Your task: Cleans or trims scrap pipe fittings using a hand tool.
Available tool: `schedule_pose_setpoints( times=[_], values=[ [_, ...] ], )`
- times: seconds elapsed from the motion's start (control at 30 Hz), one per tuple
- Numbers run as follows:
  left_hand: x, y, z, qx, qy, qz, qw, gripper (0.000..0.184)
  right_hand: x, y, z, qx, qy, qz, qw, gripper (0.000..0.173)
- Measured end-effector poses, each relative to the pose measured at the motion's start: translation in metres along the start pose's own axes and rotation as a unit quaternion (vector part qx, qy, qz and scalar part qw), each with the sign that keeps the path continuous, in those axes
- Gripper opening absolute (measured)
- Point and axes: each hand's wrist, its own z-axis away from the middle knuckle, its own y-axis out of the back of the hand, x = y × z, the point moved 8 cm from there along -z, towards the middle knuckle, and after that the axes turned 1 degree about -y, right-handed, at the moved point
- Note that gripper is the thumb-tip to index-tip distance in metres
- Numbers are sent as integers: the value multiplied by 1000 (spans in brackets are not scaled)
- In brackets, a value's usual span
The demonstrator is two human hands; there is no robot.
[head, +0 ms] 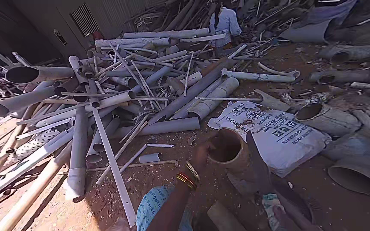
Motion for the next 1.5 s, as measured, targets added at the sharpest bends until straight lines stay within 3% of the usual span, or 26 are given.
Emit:
schedule_pose_setpoints(
  times=[0.17, 0.37, 0.57, 0.7, 0.77, 0.87, 0.97, 1.1, 1.2, 1.33, 1.5],
  values=[
    [-8, 2, -3, 0, -47, 30, 998, 38, -2, -3, 2, 16, 14, -4, 1000, 45],
    [-12, 0, -12, -93, -65, 140, 984, 40, -2, -20, 11, -29, -21, -82, 996, 48],
    [-10, 4, -15, -152, -70, 125, 978, 34, -11, -29, 19, -57, 19, -28, 998, 49],
    [-8, 2, -9, -151, -47, 129, 979, 38, 6, -21, 5, -79, -27, -31, 996, 48],
    [-9, -3, -11, -176, -58, 123, 975, 39, -6, -19, 10, -85, -14, -28, 996, 50],
    [-11, -4, -10, -156, -64, 109, 980, 34, -4, -15, 10, -76, -16, -49, 996, 49],
    [-10, -12, -10, -192, -65, 119, 972, 37, 3, -8, 4, -87, -38, -84, 992, 49],
    [-14, -8, -12, -201, -68, 105, 972, 39, -9, -13, 13, -65, -8, -74, 995, 49],
    [-15, -6, -9, -177, -46, 116, 976, 39, 8, -8, 0, -69, -20, -85, 994, 48],
    [-11, -12, -5, -173, -56, 112, 977, 42, -9, -18, 12, -63, 1, -60, 996, 48],
    [-12, -11, -2, -143, -49, 107, 983, 43, 6, -12, 1, -60, -25, -126, 990, 44]
  ],
)
